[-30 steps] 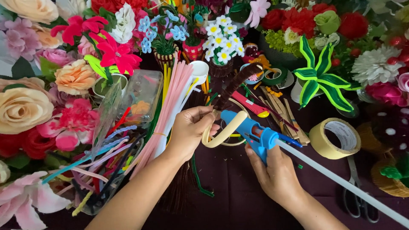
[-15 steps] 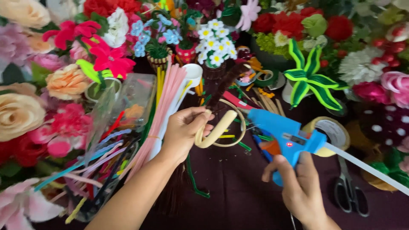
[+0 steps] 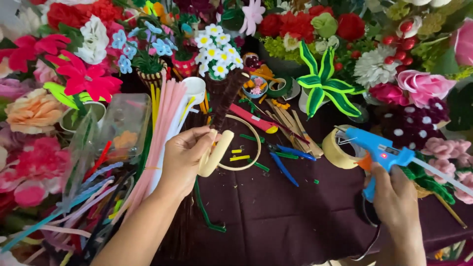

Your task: Wrapping a brown fuzzy pipe cleaner around a plastic headband and securing it with hot glue.

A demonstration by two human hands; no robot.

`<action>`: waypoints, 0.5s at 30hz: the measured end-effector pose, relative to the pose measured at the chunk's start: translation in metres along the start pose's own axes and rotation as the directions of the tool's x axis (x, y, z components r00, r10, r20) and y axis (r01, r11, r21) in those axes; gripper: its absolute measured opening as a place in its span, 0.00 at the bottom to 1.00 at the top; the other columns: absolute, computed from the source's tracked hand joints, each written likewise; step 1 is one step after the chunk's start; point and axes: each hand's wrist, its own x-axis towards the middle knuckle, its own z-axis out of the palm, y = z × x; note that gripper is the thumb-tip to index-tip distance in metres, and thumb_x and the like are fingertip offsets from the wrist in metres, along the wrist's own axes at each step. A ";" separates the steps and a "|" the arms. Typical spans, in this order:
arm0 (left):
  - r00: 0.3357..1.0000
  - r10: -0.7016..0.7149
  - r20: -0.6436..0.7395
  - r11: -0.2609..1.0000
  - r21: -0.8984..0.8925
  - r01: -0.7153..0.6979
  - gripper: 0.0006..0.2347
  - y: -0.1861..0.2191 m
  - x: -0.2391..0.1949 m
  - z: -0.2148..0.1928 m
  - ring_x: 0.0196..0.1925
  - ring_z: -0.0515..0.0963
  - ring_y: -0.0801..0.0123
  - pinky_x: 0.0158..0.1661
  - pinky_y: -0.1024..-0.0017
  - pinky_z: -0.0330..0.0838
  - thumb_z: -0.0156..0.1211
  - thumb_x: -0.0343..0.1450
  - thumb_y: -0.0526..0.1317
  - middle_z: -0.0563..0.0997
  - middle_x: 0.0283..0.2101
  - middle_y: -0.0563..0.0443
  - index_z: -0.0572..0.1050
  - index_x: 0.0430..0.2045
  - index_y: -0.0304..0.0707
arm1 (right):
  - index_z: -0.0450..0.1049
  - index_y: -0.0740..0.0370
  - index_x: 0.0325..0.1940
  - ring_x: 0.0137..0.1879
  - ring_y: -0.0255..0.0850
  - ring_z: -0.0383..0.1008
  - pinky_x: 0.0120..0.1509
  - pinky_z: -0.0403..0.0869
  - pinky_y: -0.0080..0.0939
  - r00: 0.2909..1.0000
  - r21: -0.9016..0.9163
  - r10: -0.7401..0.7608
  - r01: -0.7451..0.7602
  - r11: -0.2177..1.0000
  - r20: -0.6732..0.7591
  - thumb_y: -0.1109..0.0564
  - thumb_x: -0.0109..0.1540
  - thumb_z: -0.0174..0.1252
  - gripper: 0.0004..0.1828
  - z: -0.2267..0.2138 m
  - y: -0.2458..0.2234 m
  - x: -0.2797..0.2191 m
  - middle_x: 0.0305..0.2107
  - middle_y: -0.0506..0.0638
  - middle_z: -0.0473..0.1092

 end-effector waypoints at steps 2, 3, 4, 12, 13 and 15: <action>1.000 -0.001 0.002 1.000 -0.008 0.001 0.06 0.000 -0.001 0.001 0.41 0.86 0.64 0.47 0.68 0.81 0.64 0.68 0.33 0.88 0.36 0.40 0.82 0.35 0.30 | 0.75 0.68 0.33 0.43 0.51 0.73 0.53 0.65 0.53 0.998 -0.002 0.043 -0.043 0.999 0.036 0.47 0.71 0.47 0.23 0.002 -0.013 0.002 0.33 0.57 0.76; 1.000 -0.003 0.006 1.000 -0.016 0.004 0.06 0.000 -0.001 0.002 0.41 0.87 0.64 0.47 0.68 0.81 0.64 0.68 0.32 0.88 0.36 0.39 0.81 0.35 0.29 | 0.77 0.69 0.38 0.44 0.52 0.72 0.52 0.65 0.53 0.994 -0.007 0.088 -0.088 0.996 0.069 0.46 0.70 0.46 0.24 0.003 -0.020 0.003 0.35 0.58 0.76; 1.000 -0.004 0.002 1.000 -0.013 0.004 0.06 -0.006 0.003 0.001 0.41 0.87 0.64 0.47 0.68 0.81 0.64 0.68 0.32 0.88 0.36 0.39 0.81 0.35 0.29 | 0.77 0.69 0.38 0.44 0.52 0.72 0.52 0.65 0.53 0.993 -0.007 0.088 -0.088 0.996 0.074 0.46 0.70 0.46 0.24 0.008 -0.006 0.019 0.35 0.58 0.76; 0.994 -0.106 0.029 0.994 -0.031 0.106 0.10 0.005 -0.003 0.001 0.28 0.85 0.58 0.33 0.69 0.80 0.65 0.67 0.34 0.87 0.37 0.35 0.81 0.39 0.28 | 0.79 0.76 0.41 0.47 0.76 0.76 0.51 0.72 0.70 0.975 -0.524 -0.217 0.211 0.825 0.051 0.37 0.75 0.43 0.36 0.034 0.041 0.075 0.37 0.73 0.78; 0.995 -0.102 0.019 0.994 -0.033 0.103 0.10 0.009 -0.005 0.001 0.28 0.85 0.58 0.33 0.69 0.80 0.65 0.67 0.34 0.87 0.37 0.35 0.81 0.39 0.28 | 0.79 0.76 0.41 0.47 0.76 0.76 0.51 0.72 0.70 0.973 -0.523 -0.224 0.221 0.823 0.058 0.37 0.75 0.43 0.36 0.036 0.041 0.075 0.37 0.73 0.78; 0.989 -0.147 0.025 0.989 -0.001 0.147 0.10 0.018 -0.009 0.004 0.30 0.85 0.60 0.37 0.71 0.82 0.64 0.67 0.35 0.87 0.40 0.35 0.82 0.39 0.30 | 0.81 0.71 0.41 0.45 0.70 0.79 0.47 0.76 0.65 0.973 -0.633 -0.230 0.195 0.749 0.027 0.32 0.76 0.41 0.40 0.038 0.043 0.076 0.35 0.67 0.79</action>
